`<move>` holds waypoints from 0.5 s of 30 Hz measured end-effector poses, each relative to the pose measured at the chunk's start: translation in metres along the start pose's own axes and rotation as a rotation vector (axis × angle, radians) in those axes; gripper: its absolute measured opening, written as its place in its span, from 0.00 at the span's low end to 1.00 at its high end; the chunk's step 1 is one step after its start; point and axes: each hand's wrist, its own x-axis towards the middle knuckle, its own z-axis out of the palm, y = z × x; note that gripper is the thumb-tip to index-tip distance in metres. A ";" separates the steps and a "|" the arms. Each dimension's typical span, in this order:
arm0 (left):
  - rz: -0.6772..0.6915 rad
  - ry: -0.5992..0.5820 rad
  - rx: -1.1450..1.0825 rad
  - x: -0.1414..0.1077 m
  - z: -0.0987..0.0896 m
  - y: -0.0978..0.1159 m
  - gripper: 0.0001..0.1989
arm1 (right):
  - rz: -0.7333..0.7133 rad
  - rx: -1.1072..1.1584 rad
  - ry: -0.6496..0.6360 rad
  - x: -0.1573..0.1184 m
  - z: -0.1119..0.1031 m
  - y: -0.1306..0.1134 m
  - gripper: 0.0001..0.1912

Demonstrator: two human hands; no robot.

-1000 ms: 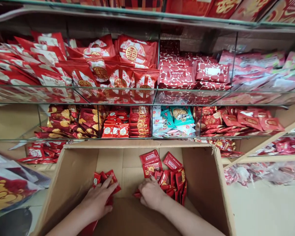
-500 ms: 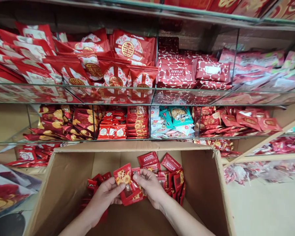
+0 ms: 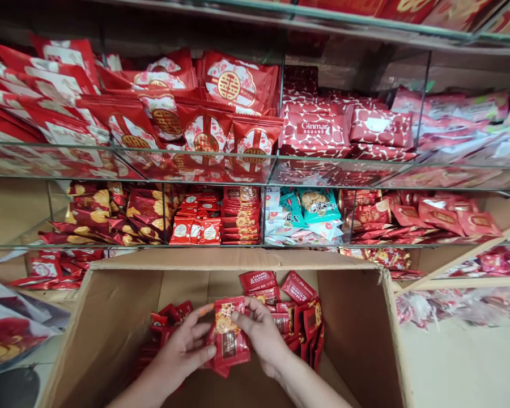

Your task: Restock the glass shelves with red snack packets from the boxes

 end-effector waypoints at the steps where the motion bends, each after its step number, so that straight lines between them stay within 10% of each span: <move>1: 0.008 -0.022 0.006 -0.001 -0.001 0.000 0.29 | 0.019 0.050 0.019 0.000 -0.002 0.000 0.13; 15: 0.071 0.301 0.051 -0.008 -0.008 0.021 0.26 | 0.142 0.210 0.107 0.003 -0.040 -0.019 0.08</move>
